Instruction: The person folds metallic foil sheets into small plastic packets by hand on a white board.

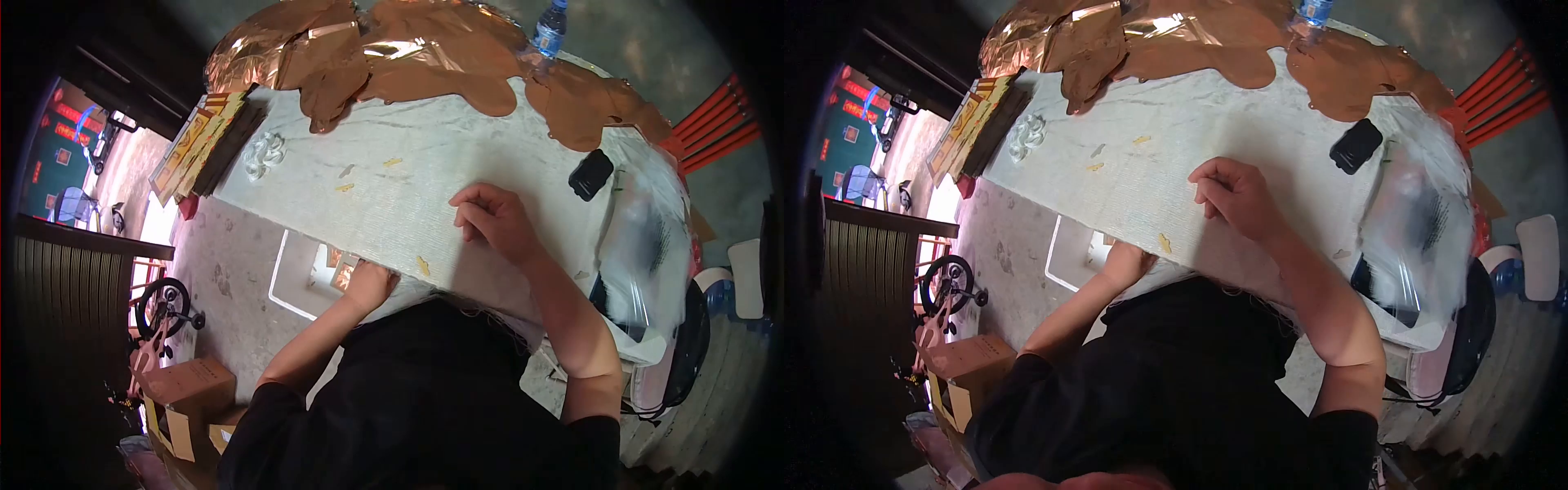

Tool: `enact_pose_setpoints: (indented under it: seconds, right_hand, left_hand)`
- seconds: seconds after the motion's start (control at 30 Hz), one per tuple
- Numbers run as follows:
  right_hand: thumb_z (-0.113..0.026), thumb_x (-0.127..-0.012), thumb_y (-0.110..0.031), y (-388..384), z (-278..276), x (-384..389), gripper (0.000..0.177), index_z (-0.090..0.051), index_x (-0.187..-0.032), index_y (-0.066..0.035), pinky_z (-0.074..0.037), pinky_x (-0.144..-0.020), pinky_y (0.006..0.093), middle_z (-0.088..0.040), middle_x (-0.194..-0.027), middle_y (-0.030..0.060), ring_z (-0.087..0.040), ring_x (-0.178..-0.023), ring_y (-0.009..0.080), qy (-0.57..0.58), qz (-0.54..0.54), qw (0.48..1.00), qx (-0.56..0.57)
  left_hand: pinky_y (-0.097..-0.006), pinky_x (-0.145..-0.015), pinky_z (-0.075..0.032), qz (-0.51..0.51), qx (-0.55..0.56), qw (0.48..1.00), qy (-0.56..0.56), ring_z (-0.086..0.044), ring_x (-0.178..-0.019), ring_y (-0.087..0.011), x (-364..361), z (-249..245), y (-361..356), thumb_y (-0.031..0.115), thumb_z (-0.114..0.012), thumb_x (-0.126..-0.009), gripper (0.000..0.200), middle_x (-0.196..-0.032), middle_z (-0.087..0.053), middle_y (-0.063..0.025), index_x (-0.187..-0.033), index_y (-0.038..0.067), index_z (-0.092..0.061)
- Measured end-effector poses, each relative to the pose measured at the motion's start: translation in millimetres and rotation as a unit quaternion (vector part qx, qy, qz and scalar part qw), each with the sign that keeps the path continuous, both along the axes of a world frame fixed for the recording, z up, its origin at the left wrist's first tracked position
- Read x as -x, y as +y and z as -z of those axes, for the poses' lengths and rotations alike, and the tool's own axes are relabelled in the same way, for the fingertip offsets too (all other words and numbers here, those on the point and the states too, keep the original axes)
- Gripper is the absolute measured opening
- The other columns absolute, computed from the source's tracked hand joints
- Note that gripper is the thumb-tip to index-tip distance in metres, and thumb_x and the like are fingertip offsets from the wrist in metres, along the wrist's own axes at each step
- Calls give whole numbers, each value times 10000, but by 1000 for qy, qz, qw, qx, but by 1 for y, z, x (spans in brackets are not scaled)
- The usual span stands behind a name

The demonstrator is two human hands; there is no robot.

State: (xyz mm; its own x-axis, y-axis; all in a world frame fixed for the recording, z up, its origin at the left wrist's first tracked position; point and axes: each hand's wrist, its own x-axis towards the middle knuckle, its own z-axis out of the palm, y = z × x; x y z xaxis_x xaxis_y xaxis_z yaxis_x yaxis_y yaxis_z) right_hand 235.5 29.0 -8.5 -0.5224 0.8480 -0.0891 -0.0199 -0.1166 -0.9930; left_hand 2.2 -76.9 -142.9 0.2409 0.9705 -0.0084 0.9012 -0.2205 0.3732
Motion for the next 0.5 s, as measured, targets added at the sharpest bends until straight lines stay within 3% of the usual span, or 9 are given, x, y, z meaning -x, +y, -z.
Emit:
enact_pose_setpoints:
  seconds: [0.07, 0.2, 0.27, 0.5]
  right_hand:
    - [-493, -855, -51, 0, -1, -1, 107, -595, -888, -50, -377, -474, 186, -565, -693, -3, -505, -558, 45, -5, 0, 1000, 3]
    - [-503, -844, -57, 0, 0, -2, 110, -601, -892, -43, -364, -465, 190, -576, -694, 3, -505, -558, 43, -11, -5, 1000, -8]
    - [-505, -841, -59, 0, 2, -1, 112, -602, -895, -39, -370, -472, 193, -581, -696, 7, -506, -560, 44, -17, -13, 1000, -20]
    - [-509, -830, -45, -6, 3, 5, 123, -599, -907, -18, -401, -526, 206, -590, -703, 31, -508, -564, 62, -20, -19, 998, -51]
  left_hand:
    - [-390, -778, -464, 8, -11, 1000, 22, -563, -901, -371, -2, 3, 1, 139, -651, -719, 242, -949, -609, -186, -951, 74, -637]
    - [-375, -714, -483, -29, 103, 993, -46, -599, -797, -335, 4, -23, -3, 154, -654, -723, 191, -854, -634, -153, -901, 84, -655]
    - [-354, -651, -493, -39, 94, 990, -97, -619, -710, -288, 5, -40, -9, 148, -655, -727, 144, -790, -643, -119, -855, 85, -665]
    - [-308, -620, -495, -47, 27, 987, -149, -633, -715, -260, 9, -93, -22, 89, -621, -753, 101, -812, -647, -122, -836, 47, -659]
